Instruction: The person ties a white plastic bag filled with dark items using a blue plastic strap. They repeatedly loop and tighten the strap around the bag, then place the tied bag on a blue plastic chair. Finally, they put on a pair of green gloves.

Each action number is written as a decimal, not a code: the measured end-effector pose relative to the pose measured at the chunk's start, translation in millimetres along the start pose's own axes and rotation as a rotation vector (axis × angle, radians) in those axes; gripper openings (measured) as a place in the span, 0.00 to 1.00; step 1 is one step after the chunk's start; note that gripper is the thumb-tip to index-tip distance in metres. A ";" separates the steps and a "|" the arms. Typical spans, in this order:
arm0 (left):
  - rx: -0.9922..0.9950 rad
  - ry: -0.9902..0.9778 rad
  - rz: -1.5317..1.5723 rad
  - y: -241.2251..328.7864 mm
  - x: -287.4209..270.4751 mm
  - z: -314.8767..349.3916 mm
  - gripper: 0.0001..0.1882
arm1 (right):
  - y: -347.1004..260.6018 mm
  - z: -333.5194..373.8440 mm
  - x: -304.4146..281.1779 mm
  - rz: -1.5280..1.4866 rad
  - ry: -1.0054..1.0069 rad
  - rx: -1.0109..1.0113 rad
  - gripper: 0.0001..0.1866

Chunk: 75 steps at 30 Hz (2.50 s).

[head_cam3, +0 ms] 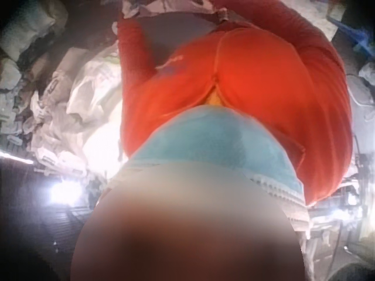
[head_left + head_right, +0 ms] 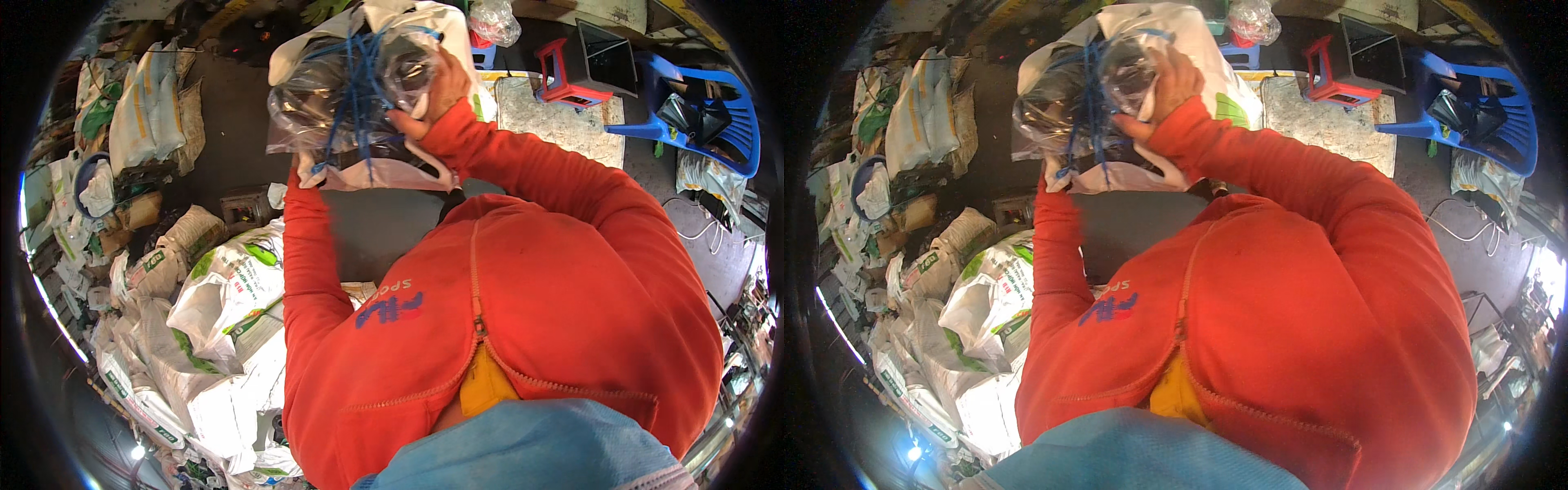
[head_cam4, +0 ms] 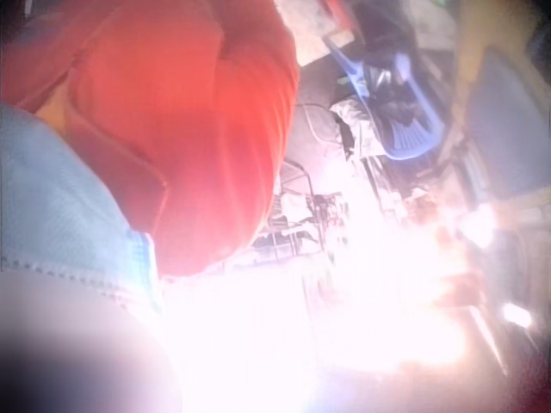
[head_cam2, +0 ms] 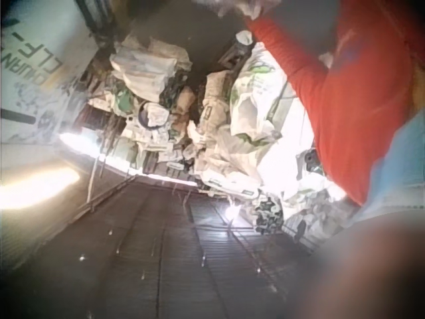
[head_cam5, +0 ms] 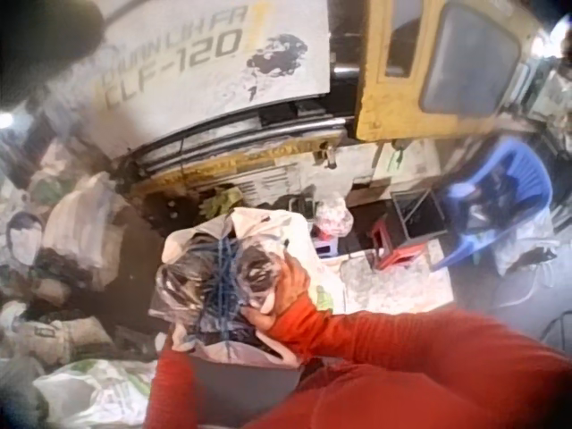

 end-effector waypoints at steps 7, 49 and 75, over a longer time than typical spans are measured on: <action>0.093 -0.005 -0.064 37.3 -33.6 -9.4 0.38 | -43.5 -1.8 60.5 -0.022 0.004 0.042 0.50; -0.126 0.431 -0.041 56.8 159.4 77.8 0.41 | 415.5 337.6 -387.4 0.466 -1.024 0.925 0.31; -0.021 -0.929 -0.364 -86.8 955.5 53.0 0.29 | 622.1 241.5 -653.3 0.184 -0.482 1.316 0.25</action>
Point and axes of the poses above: each hand's wrist, its own z-axis away from the middle knuckle, its own x-axis out of the palm, y = z × x, the point moved 10 cm from there along -z, towards the middle knuckle, and after that the axes turned 4 degrees about x, right-handed, at the moved point
